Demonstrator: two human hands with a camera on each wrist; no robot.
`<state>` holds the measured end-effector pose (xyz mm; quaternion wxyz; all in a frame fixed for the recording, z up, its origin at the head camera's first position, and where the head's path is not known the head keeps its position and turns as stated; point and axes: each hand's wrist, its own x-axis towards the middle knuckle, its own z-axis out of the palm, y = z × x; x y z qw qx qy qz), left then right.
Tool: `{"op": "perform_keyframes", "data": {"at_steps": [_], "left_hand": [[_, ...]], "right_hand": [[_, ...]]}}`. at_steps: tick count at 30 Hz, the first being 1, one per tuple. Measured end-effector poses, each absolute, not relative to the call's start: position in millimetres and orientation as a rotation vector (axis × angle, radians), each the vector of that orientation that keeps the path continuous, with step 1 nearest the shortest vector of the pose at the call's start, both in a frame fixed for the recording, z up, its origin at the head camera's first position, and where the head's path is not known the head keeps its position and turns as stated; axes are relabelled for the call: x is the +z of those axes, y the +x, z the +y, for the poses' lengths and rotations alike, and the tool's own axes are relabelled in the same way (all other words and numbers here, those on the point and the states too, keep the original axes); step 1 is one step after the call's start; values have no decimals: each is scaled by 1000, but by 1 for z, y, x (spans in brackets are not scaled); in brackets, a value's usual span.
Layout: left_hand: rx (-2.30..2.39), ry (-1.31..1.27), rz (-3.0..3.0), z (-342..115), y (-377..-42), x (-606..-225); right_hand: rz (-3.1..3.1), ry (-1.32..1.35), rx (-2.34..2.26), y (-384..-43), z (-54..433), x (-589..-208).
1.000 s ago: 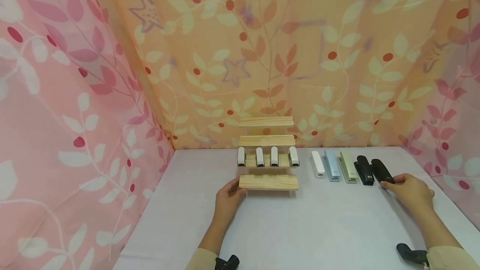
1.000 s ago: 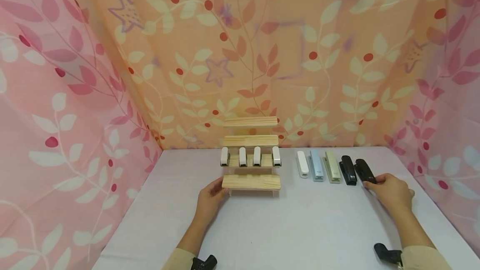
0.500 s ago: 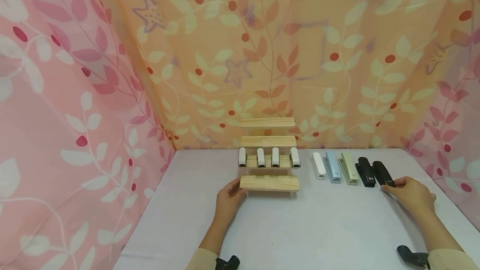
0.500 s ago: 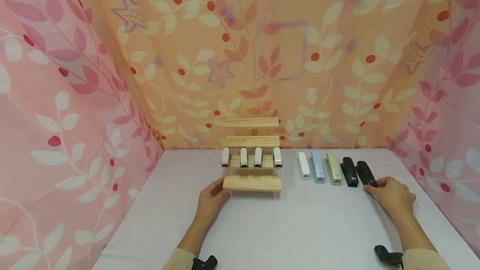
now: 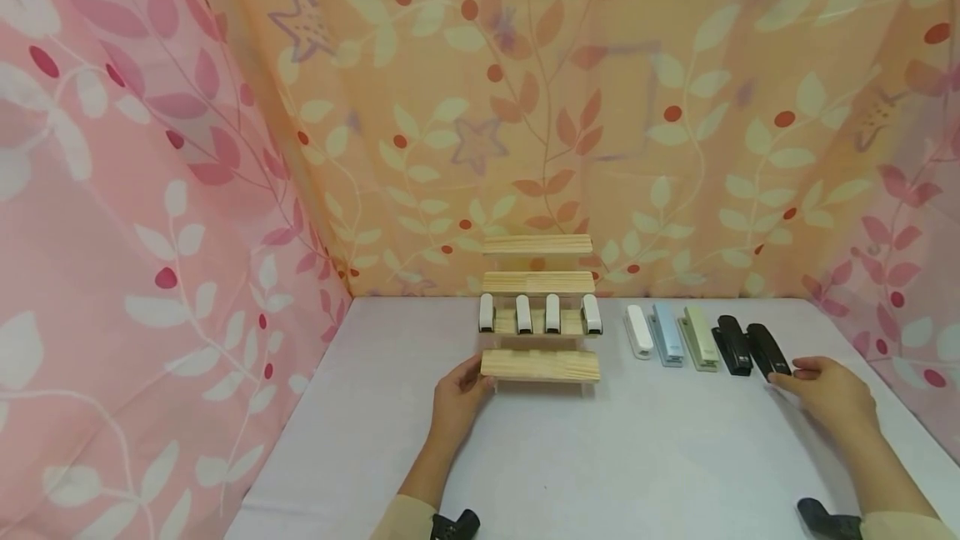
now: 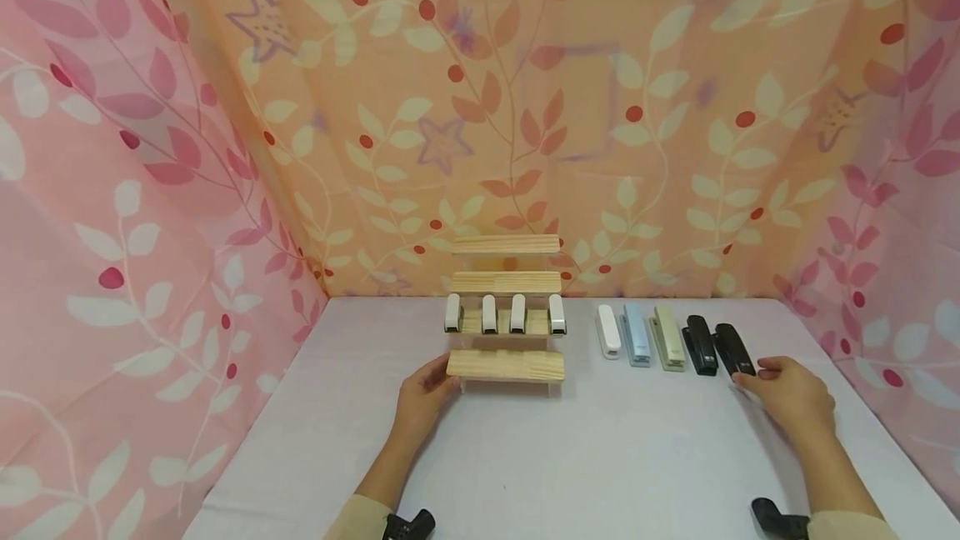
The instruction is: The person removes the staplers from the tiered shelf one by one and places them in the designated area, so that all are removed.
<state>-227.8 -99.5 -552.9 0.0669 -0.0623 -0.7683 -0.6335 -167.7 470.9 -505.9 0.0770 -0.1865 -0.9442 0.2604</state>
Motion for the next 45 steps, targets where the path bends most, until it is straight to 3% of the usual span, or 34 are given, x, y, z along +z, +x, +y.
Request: {"op": "perform_keyframes", "data": {"at_steps": [11,29,45], "left_hand": [[-1871,-197,-2307,-99,-228,-552],[-1913,-192,-2267,-97,-227,-553],[-1934,-205,-2242,-92,-209,-524]], "right_hand": [[-2701,-647,911,-154,453,-485],[-2582,-408,928,-148,381,-443],[-2560,-203,998,-165,311,-426]]}}
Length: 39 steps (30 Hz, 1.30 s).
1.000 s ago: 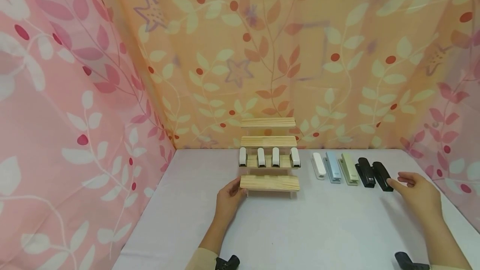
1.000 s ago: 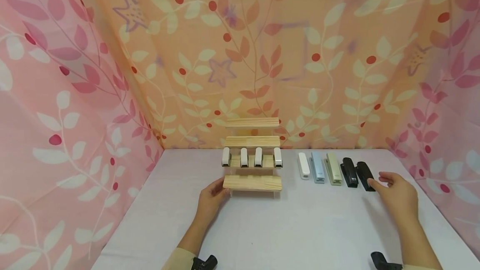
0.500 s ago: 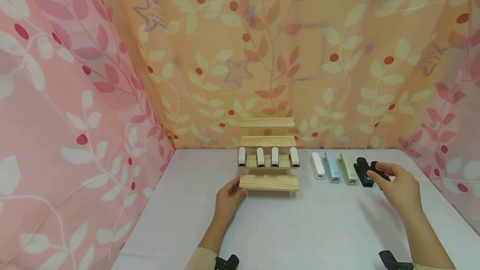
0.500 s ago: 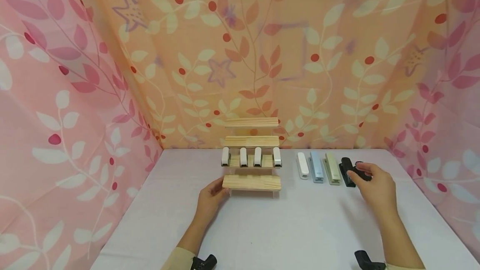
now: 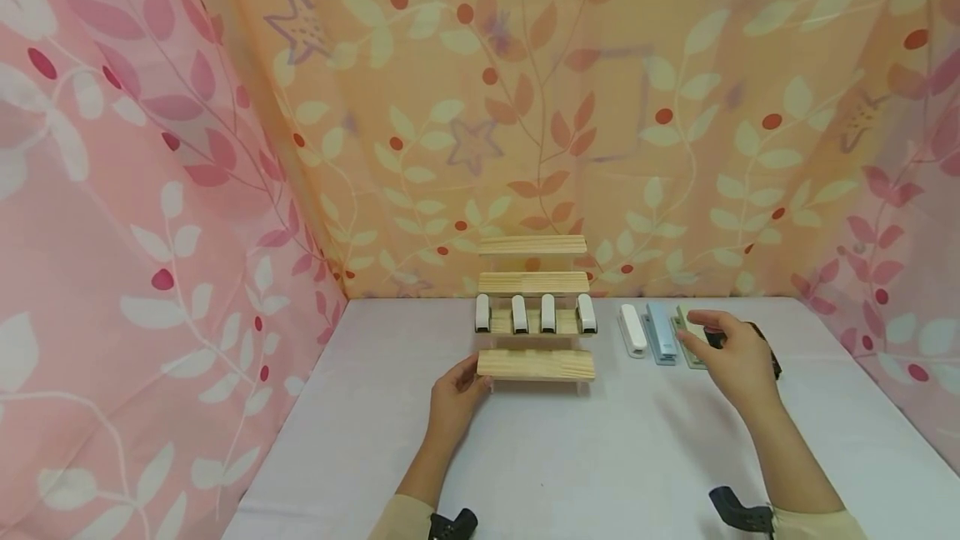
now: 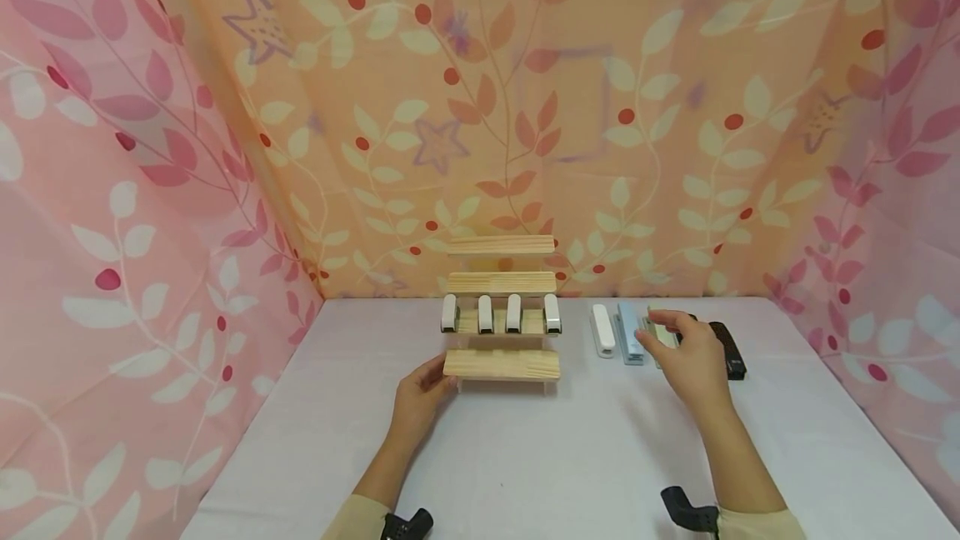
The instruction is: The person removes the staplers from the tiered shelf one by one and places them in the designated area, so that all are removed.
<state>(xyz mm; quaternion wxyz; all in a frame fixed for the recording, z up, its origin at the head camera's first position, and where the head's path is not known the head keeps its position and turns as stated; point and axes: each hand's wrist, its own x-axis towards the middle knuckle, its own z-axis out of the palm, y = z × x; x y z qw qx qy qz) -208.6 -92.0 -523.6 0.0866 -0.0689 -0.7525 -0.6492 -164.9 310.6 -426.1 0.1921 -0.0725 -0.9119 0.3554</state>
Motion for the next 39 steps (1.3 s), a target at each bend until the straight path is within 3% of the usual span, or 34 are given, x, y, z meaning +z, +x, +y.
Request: {"op": "perform_keyframes", "data": {"at_steps": [8,14,25,39], "left_hand": [[-1933,-167,-2259,-91,-209,-523],[-1921,-212,-2265,-98,-225,-548],[-1928,-215,-2270,-100,-227,-552],[-1897,-191,-2296,-97,-227,-552]], "right_hand": [[-2548,-107,1057,-175,284,-423],[-2527,-67,1087,-185,263,-422],[-2493,15,1137,-207,234,-441],[-2515,-85,1250,-226,211,-460]]}}
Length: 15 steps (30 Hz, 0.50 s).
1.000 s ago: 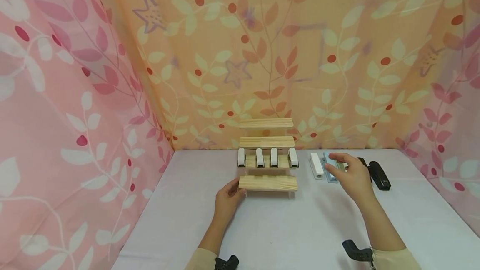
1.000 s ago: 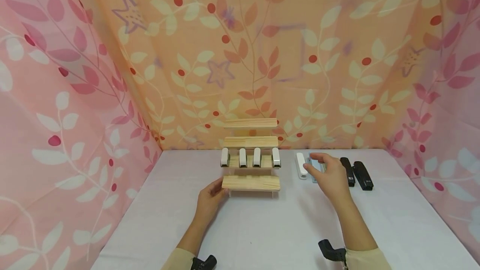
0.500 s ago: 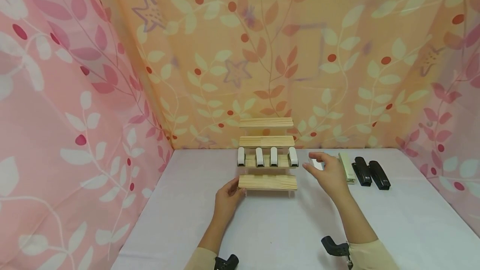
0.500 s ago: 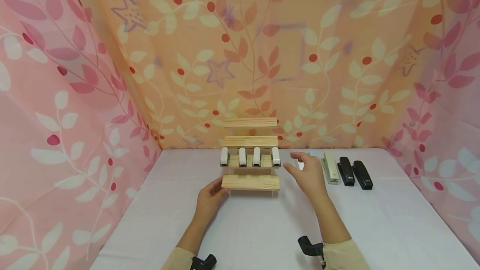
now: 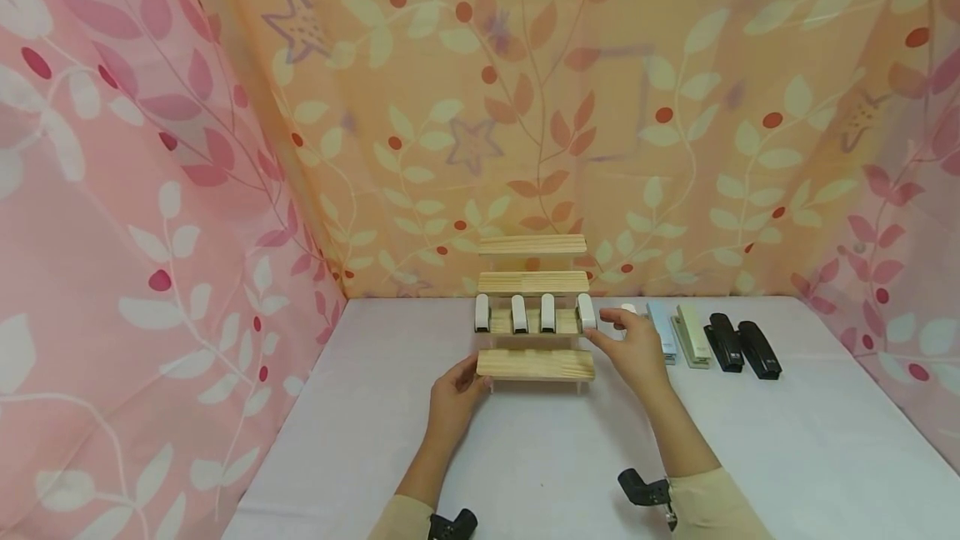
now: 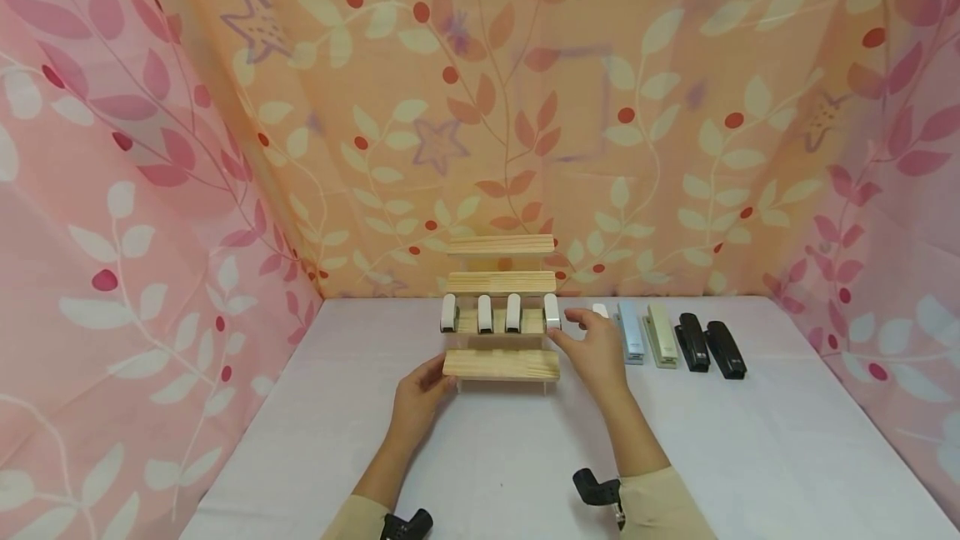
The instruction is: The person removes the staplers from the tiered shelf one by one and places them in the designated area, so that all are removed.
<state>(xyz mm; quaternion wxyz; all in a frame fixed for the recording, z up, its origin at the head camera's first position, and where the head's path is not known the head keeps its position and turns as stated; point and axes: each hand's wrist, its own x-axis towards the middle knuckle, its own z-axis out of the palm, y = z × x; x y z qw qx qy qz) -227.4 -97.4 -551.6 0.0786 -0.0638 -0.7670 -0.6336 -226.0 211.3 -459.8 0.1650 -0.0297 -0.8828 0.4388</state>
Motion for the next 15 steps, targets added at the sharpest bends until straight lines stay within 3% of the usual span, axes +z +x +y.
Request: {"op": "perform_keyframes", "data": {"at_steps": [15], "left_hand": [[-1920,-192,-2299,-100,-228,-554]], "right_hand": [[-2508,-154,1247,-231,196,-461]]}}
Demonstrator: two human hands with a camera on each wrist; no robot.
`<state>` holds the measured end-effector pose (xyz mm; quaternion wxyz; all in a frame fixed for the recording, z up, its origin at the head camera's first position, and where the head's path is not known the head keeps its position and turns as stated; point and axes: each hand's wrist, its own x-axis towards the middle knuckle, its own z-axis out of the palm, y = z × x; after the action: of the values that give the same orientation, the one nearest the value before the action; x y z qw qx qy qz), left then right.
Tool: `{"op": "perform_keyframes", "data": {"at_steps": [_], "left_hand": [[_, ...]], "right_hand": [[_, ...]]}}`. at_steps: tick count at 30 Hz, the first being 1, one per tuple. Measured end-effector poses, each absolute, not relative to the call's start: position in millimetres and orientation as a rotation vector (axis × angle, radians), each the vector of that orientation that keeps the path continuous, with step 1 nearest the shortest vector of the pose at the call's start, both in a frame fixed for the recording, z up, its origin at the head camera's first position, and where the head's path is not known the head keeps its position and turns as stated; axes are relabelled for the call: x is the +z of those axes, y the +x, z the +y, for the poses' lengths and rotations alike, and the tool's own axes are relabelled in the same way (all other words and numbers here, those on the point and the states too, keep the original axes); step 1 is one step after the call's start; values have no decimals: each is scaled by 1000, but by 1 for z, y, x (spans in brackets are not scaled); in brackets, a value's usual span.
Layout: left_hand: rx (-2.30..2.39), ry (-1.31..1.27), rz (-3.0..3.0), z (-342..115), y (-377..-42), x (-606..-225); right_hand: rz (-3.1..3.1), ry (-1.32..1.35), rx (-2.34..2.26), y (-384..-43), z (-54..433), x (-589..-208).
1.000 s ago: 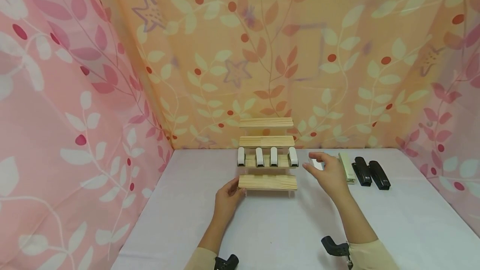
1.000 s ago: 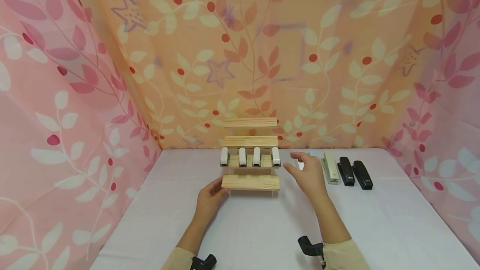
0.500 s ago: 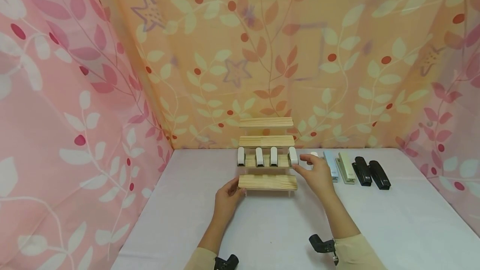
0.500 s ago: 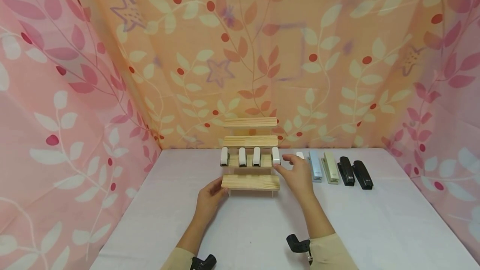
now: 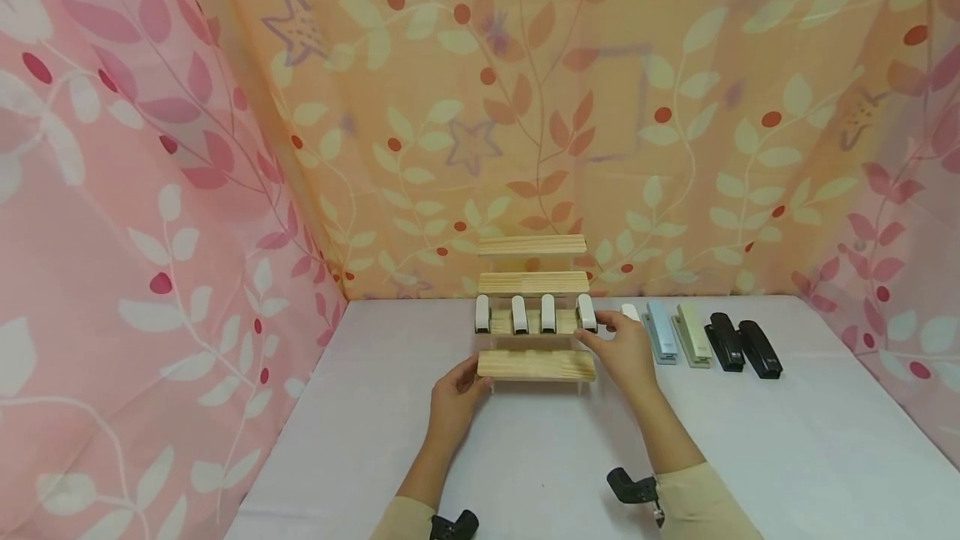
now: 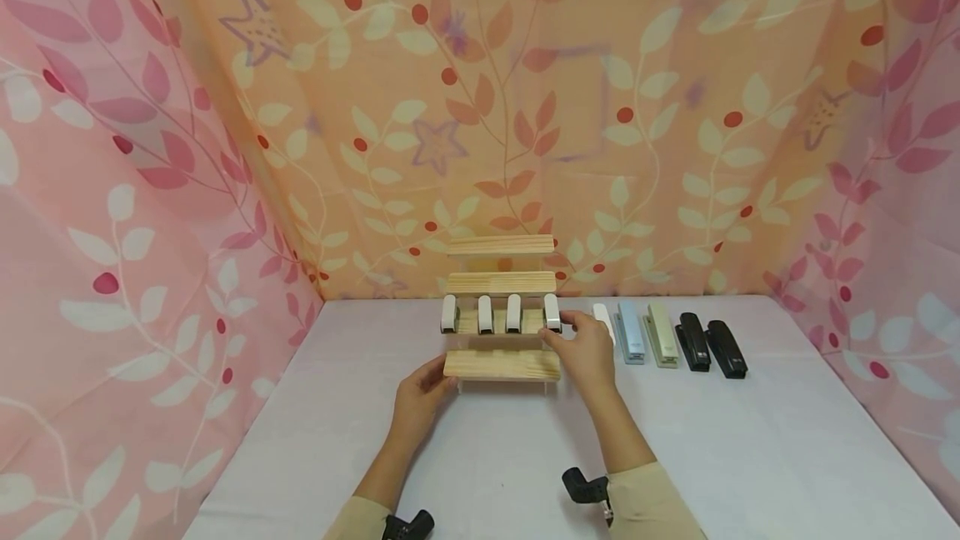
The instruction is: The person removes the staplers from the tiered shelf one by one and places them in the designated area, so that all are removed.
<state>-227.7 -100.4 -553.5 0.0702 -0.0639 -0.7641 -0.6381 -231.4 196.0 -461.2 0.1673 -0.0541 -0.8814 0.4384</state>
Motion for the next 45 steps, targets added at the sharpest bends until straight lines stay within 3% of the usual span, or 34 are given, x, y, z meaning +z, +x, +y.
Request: {"op": "perform_keyframes", "data": {"at_steps": [22,45], "left_hand": [[-1912,-162,-2306,-99,-228,-553],[-1919,-214,-2280,-99,-227,-552]], "right_hand": [[-2506,-149,1183,-232,197,-463],[-2505,-143,1081,-167,234,-433]]}}
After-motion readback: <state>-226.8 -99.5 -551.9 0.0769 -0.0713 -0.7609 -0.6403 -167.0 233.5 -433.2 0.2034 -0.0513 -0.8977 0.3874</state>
